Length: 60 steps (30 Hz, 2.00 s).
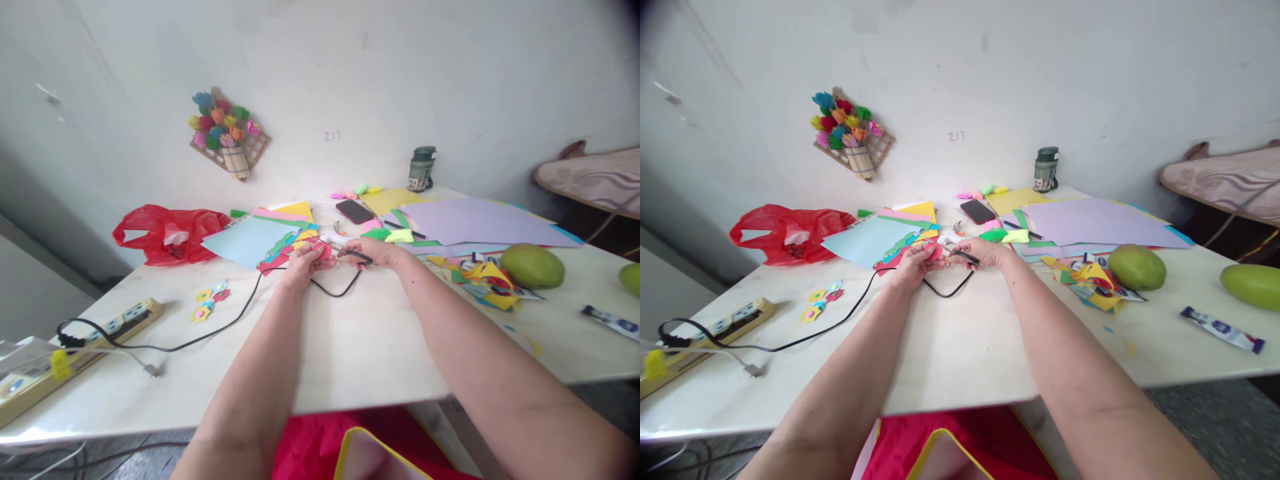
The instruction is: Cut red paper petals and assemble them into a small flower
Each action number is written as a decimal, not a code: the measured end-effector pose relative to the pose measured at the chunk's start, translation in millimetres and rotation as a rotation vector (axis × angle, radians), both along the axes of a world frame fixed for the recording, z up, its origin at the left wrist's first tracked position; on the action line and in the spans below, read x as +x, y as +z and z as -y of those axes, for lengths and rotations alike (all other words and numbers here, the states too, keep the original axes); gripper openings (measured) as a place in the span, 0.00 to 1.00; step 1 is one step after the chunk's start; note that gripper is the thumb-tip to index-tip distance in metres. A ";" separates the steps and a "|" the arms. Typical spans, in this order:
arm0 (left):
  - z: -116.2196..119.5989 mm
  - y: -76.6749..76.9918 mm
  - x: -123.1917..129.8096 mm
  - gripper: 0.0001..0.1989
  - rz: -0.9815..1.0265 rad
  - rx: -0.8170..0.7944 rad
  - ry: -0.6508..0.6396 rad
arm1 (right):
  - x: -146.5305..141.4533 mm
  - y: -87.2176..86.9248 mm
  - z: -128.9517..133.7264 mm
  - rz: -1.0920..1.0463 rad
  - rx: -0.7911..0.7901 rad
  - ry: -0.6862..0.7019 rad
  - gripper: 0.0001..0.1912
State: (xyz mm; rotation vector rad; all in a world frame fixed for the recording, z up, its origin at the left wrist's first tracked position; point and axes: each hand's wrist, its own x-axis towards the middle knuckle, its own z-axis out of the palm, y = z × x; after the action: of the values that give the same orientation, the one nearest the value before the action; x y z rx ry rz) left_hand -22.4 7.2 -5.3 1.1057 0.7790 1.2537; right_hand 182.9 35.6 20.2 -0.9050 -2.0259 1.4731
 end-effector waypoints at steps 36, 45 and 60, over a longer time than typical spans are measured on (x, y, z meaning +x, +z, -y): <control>0.8 0.6 1.3 0.15 -0.007 -0.022 0.052 | -4.2 4.0 3.3 -0.049 -0.075 -0.027 0.15; 0.5 -0.5 0.9 0.17 -0.040 -0.019 0.044 | -1.5 -1.0 -2.7 -0.001 -0.011 0.003 0.18; 0.5 -1.4 2.8 0.19 -0.098 0.045 0.065 | 2.9 7.4 4.9 -0.036 -0.015 -0.184 0.11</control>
State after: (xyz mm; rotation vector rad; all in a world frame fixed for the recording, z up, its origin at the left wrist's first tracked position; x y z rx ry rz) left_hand -19.5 6.7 -6.7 1.1938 0.8705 1.2836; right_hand 185.8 30.7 27.6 -1.0333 -1.8540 1.3962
